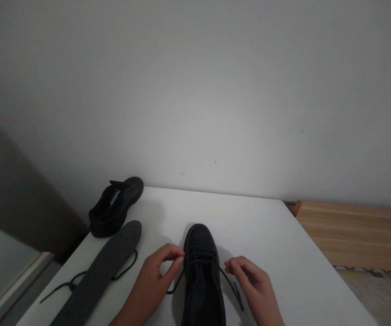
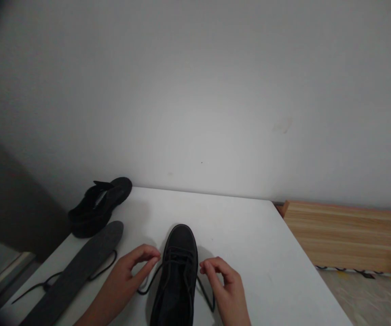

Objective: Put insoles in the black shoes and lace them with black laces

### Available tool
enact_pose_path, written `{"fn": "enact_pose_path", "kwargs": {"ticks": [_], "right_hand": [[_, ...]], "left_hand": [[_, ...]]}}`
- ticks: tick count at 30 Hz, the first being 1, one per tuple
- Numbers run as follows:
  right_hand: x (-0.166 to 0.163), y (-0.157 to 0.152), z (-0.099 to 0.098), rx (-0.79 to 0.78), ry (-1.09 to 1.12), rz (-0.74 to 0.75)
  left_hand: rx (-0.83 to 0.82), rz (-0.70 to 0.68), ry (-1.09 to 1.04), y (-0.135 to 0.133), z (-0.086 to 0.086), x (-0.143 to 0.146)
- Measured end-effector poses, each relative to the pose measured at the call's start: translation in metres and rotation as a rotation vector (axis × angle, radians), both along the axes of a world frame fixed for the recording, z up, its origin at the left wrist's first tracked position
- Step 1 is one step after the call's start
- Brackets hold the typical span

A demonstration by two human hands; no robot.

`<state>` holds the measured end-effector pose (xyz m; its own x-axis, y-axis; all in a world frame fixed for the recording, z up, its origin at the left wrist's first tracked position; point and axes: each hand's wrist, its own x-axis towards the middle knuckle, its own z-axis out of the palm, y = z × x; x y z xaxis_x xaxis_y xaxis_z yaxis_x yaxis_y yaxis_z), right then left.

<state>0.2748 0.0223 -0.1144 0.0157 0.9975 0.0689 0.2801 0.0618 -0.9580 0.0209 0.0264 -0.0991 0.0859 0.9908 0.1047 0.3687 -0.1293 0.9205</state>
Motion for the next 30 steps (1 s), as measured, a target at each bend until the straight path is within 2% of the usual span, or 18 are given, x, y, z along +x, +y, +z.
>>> {"fn": "enact_pose_path", "kwargs": {"ticks": [3, 10, 24, 30], "right_hand": [[-0.010, 0.004, -0.004, 0.005, 0.002, 0.023], [-0.026, 0.005, -0.010, 0.067, 0.059, -0.004], [-0.035, 0.006, -0.003, 0.107, 0.096, 0.013], [-0.036, 0.007, -0.005, 0.092, 0.091, 0.024]], "left_hand": [[0.013, -0.026, -0.032, -0.001, -0.002, 0.008], [0.060, 0.012, -0.051, 0.000, -0.003, 0.014], [0.071, 0.035, -0.008, 0.000, -0.001, 0.020], [0.134, 0.035, 0.000, -0.001, -0.003, 0.019]]}}
